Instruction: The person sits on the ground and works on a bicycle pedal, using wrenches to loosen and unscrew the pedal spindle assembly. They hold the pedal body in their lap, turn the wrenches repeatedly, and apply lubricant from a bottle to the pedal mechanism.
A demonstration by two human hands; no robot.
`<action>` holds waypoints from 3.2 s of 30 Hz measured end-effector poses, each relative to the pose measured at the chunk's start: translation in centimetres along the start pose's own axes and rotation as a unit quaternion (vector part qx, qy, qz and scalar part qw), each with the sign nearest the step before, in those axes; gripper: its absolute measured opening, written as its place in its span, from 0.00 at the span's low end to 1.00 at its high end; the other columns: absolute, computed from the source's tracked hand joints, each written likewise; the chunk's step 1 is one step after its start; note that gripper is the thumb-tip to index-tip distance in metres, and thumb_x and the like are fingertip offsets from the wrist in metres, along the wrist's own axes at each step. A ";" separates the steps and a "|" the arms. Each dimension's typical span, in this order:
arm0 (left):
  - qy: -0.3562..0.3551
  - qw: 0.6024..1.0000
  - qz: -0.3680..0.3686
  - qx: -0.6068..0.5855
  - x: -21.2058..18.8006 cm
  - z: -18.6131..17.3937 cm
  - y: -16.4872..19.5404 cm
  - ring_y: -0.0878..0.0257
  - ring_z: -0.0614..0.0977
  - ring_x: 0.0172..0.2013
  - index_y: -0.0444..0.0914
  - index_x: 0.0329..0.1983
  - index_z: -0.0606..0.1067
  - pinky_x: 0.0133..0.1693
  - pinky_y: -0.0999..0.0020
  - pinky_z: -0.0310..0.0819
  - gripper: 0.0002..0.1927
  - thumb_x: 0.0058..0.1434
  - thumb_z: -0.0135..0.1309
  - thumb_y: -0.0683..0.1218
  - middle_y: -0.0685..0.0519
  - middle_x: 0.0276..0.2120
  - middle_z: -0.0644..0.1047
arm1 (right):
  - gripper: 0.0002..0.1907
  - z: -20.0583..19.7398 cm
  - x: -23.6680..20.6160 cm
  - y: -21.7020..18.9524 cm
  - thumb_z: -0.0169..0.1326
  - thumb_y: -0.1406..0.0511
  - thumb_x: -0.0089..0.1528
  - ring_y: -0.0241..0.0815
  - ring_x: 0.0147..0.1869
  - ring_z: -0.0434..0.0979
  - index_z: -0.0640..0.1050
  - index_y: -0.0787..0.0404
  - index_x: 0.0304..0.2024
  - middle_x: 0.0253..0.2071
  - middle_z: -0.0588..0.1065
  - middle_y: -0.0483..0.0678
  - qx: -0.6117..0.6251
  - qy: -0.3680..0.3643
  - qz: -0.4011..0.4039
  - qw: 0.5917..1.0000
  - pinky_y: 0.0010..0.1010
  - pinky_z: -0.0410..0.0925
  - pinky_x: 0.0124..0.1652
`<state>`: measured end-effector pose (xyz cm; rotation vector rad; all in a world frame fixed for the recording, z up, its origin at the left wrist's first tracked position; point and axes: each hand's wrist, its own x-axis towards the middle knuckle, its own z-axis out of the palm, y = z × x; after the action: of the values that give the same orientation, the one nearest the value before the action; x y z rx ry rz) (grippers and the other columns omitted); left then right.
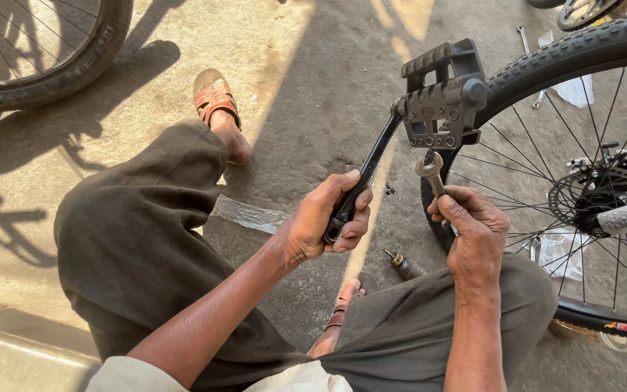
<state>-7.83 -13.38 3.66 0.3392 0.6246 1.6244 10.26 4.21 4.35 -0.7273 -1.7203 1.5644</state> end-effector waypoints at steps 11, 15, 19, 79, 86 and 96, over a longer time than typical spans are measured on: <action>0.096 0.942 0.147 0.286 -2.3 3.9 -1.0 0.71 0.67 0.15 0.37 0.30 0.66 0.17 0.72 0.61 0.27 0.76 0.38 0.61 0.57 0.17 0.66 | 0.08 0.6 1.0 0.9 0.62 0.70 0.64 0.41 0.39 0.80 0.82 0.67 0.45 0.38 0.81 0.51 0.132 -0.017 -0.036 0.990 0.30 0.72 0.42; 0.108 0.948 0.125 0.273 -2.6 5.4 -2.4 0.72 0.66 0.12 0.38 0.30 0.66 0.14 0.72 0.58 0.22 0.73 0.42 0.58 0.58 0.14 0.65 | 0.07 1.5 0.8 1.5 0.62 0.71 0.61 0.44 0.38 0.79 0.82 0.67 0.42 0.38 0.81 0.52 0.202 0.027 -0.018 0.979 0.33 0.72 0.40; 0.125 0.945 0.121 0.278 -2.3 6.0 -3.8 0.72 0.66 0.11 0.38 0.31 0.67 0.14 0.72 0.58 0.20 0.73 0.43 0.56 0.58 0.13 0.66 | 0.07 1.9 1.0 2.5 0.62 0.72 0.62 0.46 0.40 0.77 0.82 0.71 0.42 0.40 0.80 0.55 0.259 0.007 -0.019 0.966 0.34 0.71 0.42; 0.277 0.664 0.267 0.641 -1.2 -7.4 -13.4 0.42 0.81 0.23 0.39 0.37 0.68 0.24 0.51 0.72 0.13 0.73 0.43 0.51 0.43 0.20 0.74 | 0.21 11.5 -7.9 7.6 0.48 0.53 0.73 0.27 0.26 0.59 0.76 0.66 0.43 0.26 0.64 0.38 0.297 0.070 0.236 0.922 0.20 0.55 0.26; 0.288 0.610 0.299 0.675 -0.5 -8.8 -9.5 0.42 0.76 0.19 0.38 0.35 0.68 0.22 0.49 0.66 0.14 0.73 0.47 0.51 0.43 0.16 0.71 | 0.19 11.7 -6.0 0.8 0.45 0.56 0.71 0.30 0.21 0.58 0.74 0.67 0.49 0.22 0.65 0.42 0.206 0.014 0.296 0.933 0.24 0.58 0.22; 0.132 0.496 0.312 0.799 -2.5 -8.6 -2.1 0.53 0.77 0.15 0.40 0.25 0.68 0.19 0.57 0.68 0.26 0.67 0.53 0.64 0.50 0.14 0.72 | 0.24 1.3 -2.6 -5.7 0.48 0.66 0.65 0.35 0.15 0.60 0.75 0.57 0.65 0.22 0.72 0.51 -0.136 -0.135 0.325 0.926 0.27 0.55 0.16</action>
<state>-10.50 -17.49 -4.15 1.8660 2.4231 1.1496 11.04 0.73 9.69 -1.3863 -2.0511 1.9470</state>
